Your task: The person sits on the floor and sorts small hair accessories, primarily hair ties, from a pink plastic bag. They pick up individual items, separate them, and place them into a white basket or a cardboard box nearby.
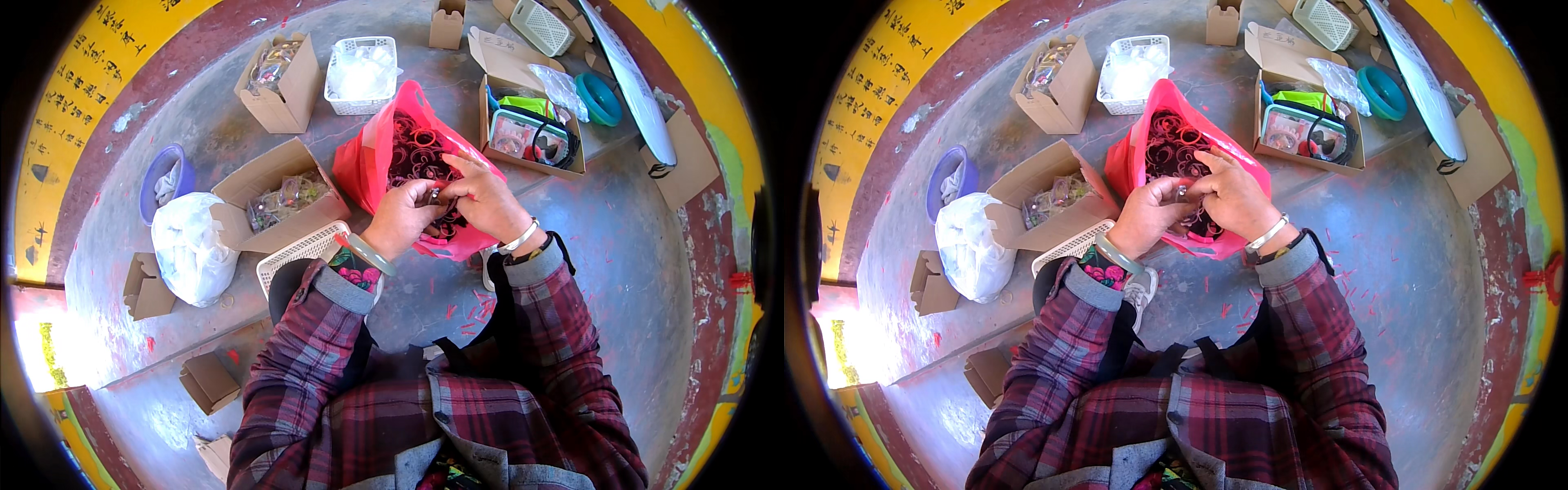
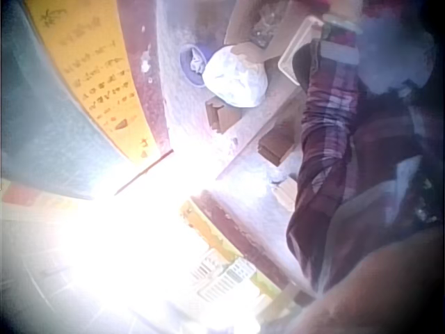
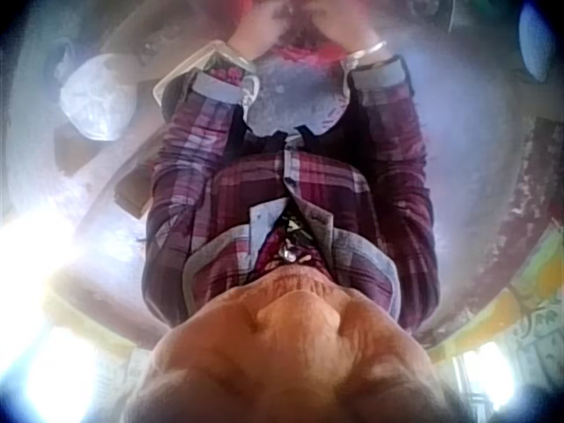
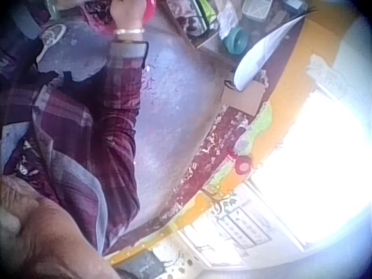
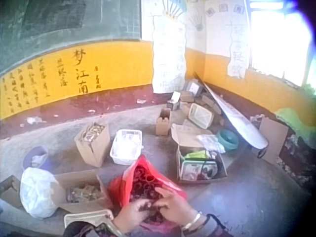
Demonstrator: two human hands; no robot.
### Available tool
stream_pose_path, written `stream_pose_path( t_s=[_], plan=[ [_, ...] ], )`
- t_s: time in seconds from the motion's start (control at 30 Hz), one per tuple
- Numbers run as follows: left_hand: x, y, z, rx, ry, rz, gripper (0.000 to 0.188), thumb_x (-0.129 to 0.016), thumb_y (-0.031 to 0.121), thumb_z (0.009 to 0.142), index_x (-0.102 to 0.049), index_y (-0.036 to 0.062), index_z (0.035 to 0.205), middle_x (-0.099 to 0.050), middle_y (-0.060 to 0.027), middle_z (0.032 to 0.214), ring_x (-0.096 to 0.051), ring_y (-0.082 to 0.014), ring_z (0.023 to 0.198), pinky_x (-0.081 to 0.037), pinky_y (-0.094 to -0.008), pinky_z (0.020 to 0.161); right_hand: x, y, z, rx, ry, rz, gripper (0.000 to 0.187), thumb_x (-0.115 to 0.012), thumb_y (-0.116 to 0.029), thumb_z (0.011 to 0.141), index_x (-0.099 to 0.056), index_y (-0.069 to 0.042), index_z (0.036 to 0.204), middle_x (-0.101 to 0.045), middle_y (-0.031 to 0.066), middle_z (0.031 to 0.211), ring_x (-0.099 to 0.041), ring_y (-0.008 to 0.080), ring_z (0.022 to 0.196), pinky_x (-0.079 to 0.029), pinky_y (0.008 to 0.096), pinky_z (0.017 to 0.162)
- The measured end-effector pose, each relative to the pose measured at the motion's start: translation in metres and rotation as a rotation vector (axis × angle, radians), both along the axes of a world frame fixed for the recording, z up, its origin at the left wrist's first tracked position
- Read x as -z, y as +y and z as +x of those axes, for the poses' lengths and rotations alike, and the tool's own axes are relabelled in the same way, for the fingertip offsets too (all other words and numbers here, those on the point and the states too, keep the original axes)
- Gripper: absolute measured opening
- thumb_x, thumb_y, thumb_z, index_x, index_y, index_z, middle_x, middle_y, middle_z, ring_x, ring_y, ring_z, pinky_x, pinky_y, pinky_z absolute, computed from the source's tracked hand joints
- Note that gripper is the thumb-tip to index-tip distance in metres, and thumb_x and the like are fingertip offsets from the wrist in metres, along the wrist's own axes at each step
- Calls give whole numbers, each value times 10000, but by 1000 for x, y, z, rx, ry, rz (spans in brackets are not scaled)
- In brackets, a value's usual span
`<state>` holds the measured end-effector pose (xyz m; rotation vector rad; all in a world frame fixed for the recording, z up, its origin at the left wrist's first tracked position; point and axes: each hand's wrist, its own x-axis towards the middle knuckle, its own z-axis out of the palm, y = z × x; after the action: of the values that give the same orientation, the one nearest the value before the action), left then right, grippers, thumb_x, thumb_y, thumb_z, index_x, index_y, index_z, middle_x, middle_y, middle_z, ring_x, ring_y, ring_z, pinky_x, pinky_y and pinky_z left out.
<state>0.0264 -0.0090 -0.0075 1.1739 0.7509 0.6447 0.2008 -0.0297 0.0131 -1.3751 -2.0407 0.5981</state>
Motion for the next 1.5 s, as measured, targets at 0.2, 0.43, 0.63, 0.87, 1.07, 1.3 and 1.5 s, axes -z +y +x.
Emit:
stream_pose_path(
  t_s=[0.2,0.43,0.63,0.87,1.07,1.3,1.5],
  plan=[
    [8,1,2,35,-18,46,335,-601,40,827,-513,8,1148,-601,-43,941,-593,-98,750,-516,-213,585,3,-1,-2,-42,-42,-33,254,-501,8,650,-696,-103,768,-463,232,1263,-391,403,1204,-306,414,1032],
    [15,-2,4,58,-11,25,350,-593,24,821,-510,8,1161,-599,-37,925,-588,-88,721,-503,-206,586,7,-1,-3,-84,-168,-26,175,-520,-70,662,-687,-73,713,-559,236,1123,-470,342,1132,-287,416,1042],
    [7,-3,1,79,19,-2,342,-593,28,819,-520,8,1153,-604,-25,895,-590,-88,709,-505,-213,590,0,-3,-4,-95,-253,-14,207,-505,-55,651,-692,-82,734,-574,234,1085,-484,333,1112,-294,415,1039],
    [13,4,0,0,-13,-61,281,-598,55,829,-549,24,1104,-610,-26,909,-598,-96,745,-512,-227,606,-7,-2,-4,84,45,36,275,-502,18,653,-694,-91,816,-518,228,1195,-426,372,1188,-357,405,992],
    [12,3,1,20,-6,-42,272,-591,37,830,-530,19,1094,-606,-32,940,-597,-103,798,-513,-238,660,-8,0,-3,13,18,107,294,-531,-8,670,-690,-117,891,-483,222,1247,-394,390,1219,-356,412,992],
    [13,3,0,42,-45,-63,308,-565,-40,804,-512,3,1105,-601,-61,971,-604,-133,827,-511,-252,713,-5,1,-3,-23,5,100,273,-552,-37,676,-688,-116,899,-464,227,1264,-359,393,1241,-320,420,1015],
    [7,0,1,42,-75,-108,319,-567,-51,797,-509,-6,1108,-604,-62,955,-606,-133,809,-509,-253,716,-8,-1,-2,-11,-14,111,203,-596,-69,665,-693,-106,840,-466,224,1264,-362,391,1238,-327,420,1005]
  ],
)
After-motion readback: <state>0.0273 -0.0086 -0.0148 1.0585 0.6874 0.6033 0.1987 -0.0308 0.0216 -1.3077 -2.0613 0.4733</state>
